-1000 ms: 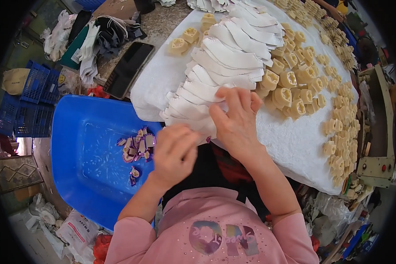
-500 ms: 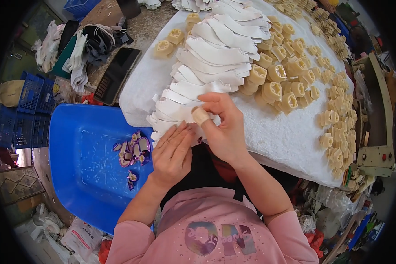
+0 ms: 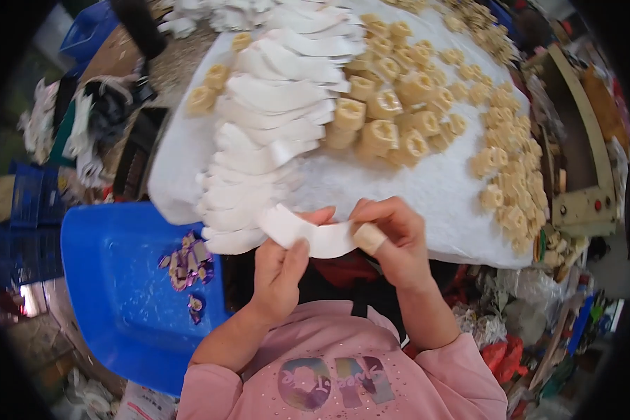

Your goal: The recorder is assembling foam and fabric components for shoes at a workbench.

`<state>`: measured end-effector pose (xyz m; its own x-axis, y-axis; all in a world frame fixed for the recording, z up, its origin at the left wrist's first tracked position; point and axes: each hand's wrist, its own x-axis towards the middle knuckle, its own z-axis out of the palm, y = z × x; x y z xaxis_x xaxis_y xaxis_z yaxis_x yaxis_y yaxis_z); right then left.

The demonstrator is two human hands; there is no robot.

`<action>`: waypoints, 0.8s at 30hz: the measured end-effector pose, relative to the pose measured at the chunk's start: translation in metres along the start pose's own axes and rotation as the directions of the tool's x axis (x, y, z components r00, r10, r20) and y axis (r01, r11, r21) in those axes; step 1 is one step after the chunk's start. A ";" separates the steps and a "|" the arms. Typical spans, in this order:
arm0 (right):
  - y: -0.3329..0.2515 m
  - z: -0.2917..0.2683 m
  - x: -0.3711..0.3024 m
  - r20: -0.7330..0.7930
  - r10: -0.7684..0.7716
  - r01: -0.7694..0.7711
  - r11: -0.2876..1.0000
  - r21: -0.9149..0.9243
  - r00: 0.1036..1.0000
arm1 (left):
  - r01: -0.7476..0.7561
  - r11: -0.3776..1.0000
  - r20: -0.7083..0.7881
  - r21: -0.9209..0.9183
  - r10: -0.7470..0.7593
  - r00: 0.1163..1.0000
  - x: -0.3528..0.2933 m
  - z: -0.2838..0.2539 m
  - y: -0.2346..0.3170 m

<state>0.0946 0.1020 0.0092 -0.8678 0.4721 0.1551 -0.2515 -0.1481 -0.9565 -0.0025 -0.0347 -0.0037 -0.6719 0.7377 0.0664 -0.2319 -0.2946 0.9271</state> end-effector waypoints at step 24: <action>0.023 -0.116 0.018 -0.161 -0.577 0.175 0.483 -0.858 0.801 | 0.074 0.981 0.204 0.181 -0.111 0.973 0.082 0.055 -0.086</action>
<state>0.1227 0.2083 -0.0386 -0.4813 0.6033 0.6360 0.0940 0.7568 -0.6468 0.0012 0.0844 -0.0577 -0.4844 0.8741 0.0371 -0.1496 -0.1246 0.9809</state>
